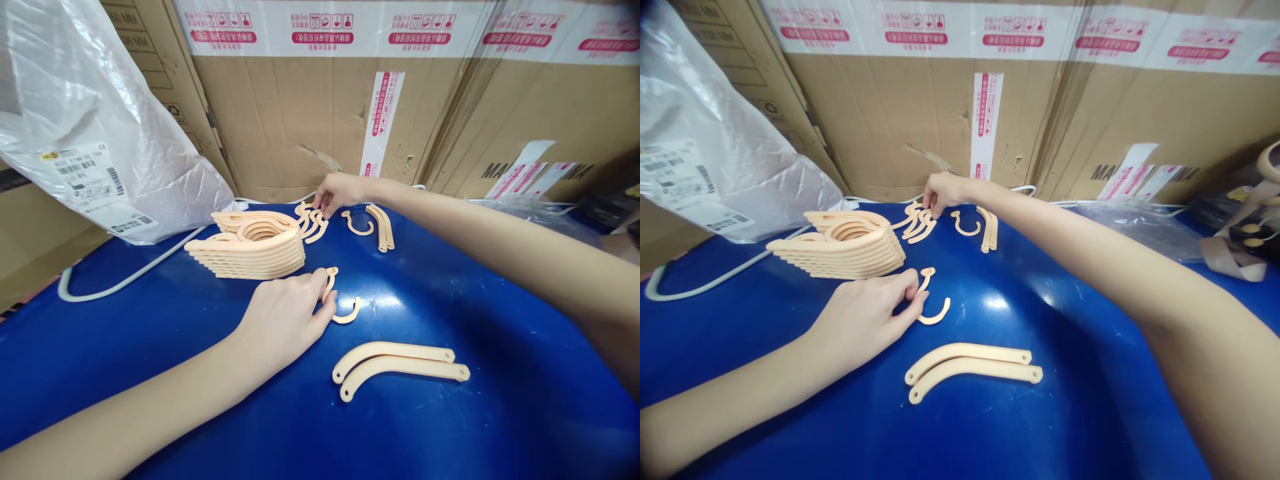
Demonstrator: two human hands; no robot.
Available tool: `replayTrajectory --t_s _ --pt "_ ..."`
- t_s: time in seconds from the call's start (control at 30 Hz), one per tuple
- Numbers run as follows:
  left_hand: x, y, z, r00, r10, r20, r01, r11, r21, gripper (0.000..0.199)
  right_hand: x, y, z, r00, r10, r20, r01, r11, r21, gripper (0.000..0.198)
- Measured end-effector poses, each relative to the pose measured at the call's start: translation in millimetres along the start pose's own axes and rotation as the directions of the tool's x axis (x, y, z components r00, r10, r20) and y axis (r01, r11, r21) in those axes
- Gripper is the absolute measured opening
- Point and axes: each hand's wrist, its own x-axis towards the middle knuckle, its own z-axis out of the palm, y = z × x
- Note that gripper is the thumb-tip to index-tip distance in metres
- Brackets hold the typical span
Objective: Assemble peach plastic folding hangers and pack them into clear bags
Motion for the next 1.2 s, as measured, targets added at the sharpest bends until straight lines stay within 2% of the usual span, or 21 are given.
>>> replayTrajectory --t_s 0.13,0.43,0.67,0.87,1.03,1.2 --pt "-0.1 0.7 -0.9 1.000 0.004 0.003 -0.004 1.000 0.006 0.018 4.5 0.9 -2.6 0.999 0.006 0.035 -0.006 1.000 0.000 0.031" --pt "-0.9 -0.7 0.6 1.000 0.014 -0.018 -0.014 1.000 0.017 0.019 -3.7 0.9 -9.3 0.978 -0.006 0.209 -0.005 0.999 0.054 0.031" --pt "0.2 -0.4 0.2 1.000 0.020 -0.014 -0.020 1.000 0.024 0.020 -15.6 -0.7 -5.4 0.976 -0.057 0.209 0.040 0.995 0.088 0.043" --pt "-0.5 -0.9 -0.3 1.000 0.015 -0.005 -0.015 1.000 0.016 0.019 -19.1 -1.8 -6.8 0.970 -0.083 0.227 0.064 0.994 0.090 0.027" --pt "-0.7 0.2 -1.0 1.000 0.014 0.000 -0.014 1.000 0.011 0.019 -29.5 -3.7 -14.9 0.967 -0.128 0.219 0.104 0.988 0.118 0.027" --pt "-0.5 0.8 -1.0 1.000 0.023 0.000 -0.023 1.000 0.016 0.018 -60.2 -13.5 -22.2 0.964 -0.163 0.212 0.121 0.972 0.200 0.029"
